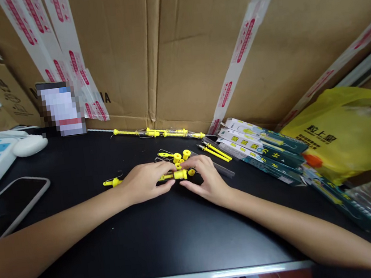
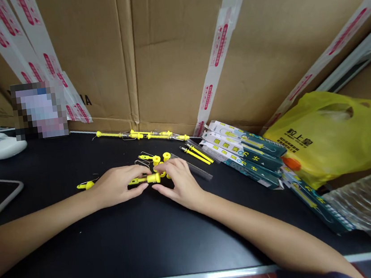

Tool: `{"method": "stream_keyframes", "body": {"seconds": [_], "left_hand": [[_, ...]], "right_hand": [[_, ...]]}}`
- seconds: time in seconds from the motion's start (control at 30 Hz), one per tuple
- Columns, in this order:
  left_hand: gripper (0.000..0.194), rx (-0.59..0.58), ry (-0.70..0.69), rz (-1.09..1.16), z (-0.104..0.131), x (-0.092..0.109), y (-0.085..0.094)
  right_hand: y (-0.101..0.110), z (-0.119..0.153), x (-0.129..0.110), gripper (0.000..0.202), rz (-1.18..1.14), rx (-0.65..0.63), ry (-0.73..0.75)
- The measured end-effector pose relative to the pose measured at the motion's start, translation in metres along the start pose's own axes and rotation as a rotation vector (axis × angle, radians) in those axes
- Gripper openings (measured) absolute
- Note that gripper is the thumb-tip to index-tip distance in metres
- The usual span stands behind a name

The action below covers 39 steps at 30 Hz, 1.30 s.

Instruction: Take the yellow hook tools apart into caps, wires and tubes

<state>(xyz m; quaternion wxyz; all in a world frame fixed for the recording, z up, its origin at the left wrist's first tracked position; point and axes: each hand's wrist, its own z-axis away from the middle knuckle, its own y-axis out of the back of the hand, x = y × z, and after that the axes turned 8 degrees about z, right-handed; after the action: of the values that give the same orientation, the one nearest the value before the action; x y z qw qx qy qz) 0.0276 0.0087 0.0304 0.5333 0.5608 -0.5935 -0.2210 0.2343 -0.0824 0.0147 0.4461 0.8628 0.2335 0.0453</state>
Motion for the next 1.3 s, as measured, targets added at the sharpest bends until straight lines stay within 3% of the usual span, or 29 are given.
{"method": "stream_keyframes", "body": {"seconds": [0.2, 0.8, 1.13, 1.3], "left_hand": [[0.032, -0.027, -0.102, -0.056, 0.002, -0.006, -0.004], [0.034, -0.043, -0.172, -0.147, 0.001, -0.014, 0.001], [0.031, 0.024, -0.157, -0.161, 0.001, -0.022, 0.004], [0.026, 0.019, -0.191, -0.277, 0.001, -0.02, 0.004]], "right_hand": [[-0.003, 0.002, -0.002, 0.018, -0.062, -0.003, 0.057], [0.0, 0.003, 0.007, 0.017, -0.105, 0.009, 0.069], [-0.001, 0.001, 0.009, 0.016, -0.414, -0.021, -0.185], [0.009, -0.001, 0.007, 0.012, -0.338, -0.035, -0.128]]}}
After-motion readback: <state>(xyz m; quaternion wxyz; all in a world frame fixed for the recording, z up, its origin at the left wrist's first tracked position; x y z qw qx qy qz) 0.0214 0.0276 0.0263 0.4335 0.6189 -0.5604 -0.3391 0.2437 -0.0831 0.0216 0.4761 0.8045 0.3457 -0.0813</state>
